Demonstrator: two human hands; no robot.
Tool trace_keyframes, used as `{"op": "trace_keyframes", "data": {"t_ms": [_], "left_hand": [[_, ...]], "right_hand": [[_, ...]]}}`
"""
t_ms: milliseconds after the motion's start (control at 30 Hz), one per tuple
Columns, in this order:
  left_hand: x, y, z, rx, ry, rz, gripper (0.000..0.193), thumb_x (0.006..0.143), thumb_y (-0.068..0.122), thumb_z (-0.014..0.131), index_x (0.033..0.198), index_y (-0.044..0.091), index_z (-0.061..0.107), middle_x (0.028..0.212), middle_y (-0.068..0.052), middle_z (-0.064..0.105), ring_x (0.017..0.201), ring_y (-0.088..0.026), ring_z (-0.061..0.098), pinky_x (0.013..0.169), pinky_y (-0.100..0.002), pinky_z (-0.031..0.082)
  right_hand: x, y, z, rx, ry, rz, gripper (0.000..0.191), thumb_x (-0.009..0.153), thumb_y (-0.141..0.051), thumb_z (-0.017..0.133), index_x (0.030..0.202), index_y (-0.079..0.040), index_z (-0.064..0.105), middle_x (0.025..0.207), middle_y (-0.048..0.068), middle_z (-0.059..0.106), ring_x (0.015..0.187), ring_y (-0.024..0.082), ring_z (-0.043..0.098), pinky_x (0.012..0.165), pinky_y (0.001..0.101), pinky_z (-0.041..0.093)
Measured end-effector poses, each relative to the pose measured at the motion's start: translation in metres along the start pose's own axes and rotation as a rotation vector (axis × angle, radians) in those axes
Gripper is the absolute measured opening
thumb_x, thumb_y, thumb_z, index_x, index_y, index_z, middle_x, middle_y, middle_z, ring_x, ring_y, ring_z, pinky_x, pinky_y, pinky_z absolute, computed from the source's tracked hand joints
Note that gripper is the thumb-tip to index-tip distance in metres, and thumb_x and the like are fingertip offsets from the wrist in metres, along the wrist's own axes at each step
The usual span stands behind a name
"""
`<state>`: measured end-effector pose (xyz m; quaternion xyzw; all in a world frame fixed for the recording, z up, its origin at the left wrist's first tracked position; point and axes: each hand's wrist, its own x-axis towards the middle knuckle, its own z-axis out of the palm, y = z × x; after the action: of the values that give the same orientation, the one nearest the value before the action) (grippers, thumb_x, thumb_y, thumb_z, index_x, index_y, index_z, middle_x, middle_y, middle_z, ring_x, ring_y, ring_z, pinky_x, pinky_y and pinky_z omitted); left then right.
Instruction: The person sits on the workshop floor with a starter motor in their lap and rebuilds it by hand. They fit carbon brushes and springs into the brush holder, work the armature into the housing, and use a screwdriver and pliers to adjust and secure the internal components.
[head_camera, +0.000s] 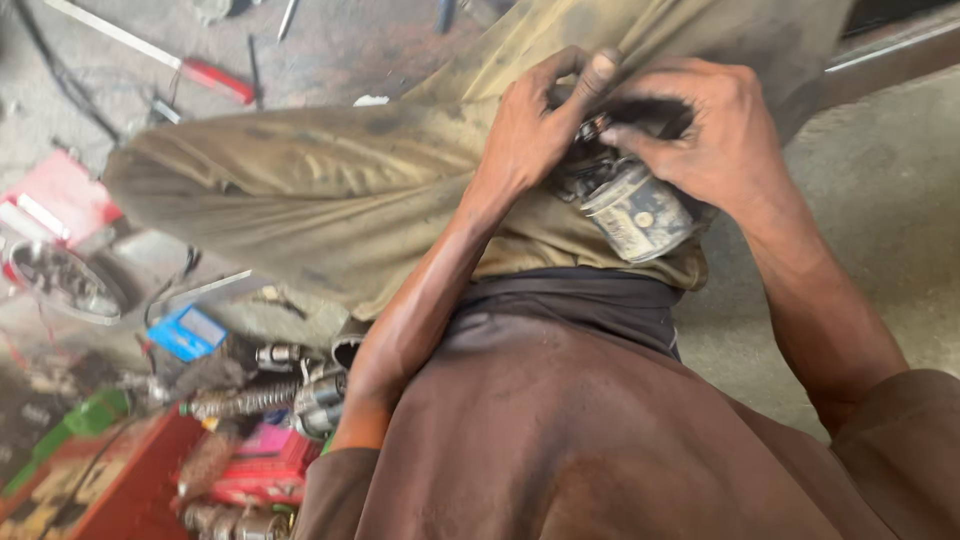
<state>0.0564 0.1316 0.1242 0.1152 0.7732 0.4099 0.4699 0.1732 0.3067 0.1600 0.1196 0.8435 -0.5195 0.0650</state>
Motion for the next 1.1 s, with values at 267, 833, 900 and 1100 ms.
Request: {"op": "trace_keyframes", "data": {"t_ms": [267,833,900,1100], "left_hand": [[-0.020,-0.014,-0.015,-0.324,-0.217,0.262,0.055,0.108,0.051,0.051,0.125,0.000,0.064,0.111,-0.008,0.071,0.107,-0.015,0.064,0.100,-0.031,0.053],[-0.042,-0.038,0.009,-0.475,-0.101,0.133,0.044,0.111,0.037,0.050,0.122,0.000,0.072,0.106,-0.001,0.073,0.100,-0.009,0.063,0.093,-0.028,0.053],[-0.046,-0.037,0.005,-0.500,-0.158,0.211,0.039,0.112,0.032,0.053,0.123,-0.001,0.071,0.112,-0.002,0.068,0.107,-0.010,0.063,0.098,-0.029,0.053],[-0.051,-0.040,-0.003,-0.596,-0.230,0.224,0.030,0.112,0.023,0.057,0.127,0.002,0.070,0.114,-0.003,0.068,0.106,-0.010,0.064,0.097,-0.028,0.055]], "right_hand": [[-0.006,-0.011,0.002,-0.004,0.032,0.058,0.027,0.094,-0.006,0.084,0.119,-0.002,0.074,0.110,0.014,0.072,0.097,0.023,0.072,0.083,0.0326,0.056],[-0.037,-0.031,0.004,0.210,-0.077,0.366,0.044,0.084,-0.007,0.085,0.126,-0.004,0.071,0.099,0.007,0.077,0.087,0.011,0.073,0.076,0.0249,0.059],[-0.037,-0.033,0.003,0.204,-0.079,0.255,0.041,0.080,-0.006,0.084,0.118,-0.001,0.071,0.103,0.010,0.073,0.091,0.012,0.071,0.079,0.0256,0.059],[-0.037,-0.036,0.006,0.244,-0.078,0.405,0.026,0.091,-0.005,0.082,0.116,-0.003,0.075,0.103,0.006,0.077,0.092,0.010,0.073,0.081,0.0241,0.059]]}}
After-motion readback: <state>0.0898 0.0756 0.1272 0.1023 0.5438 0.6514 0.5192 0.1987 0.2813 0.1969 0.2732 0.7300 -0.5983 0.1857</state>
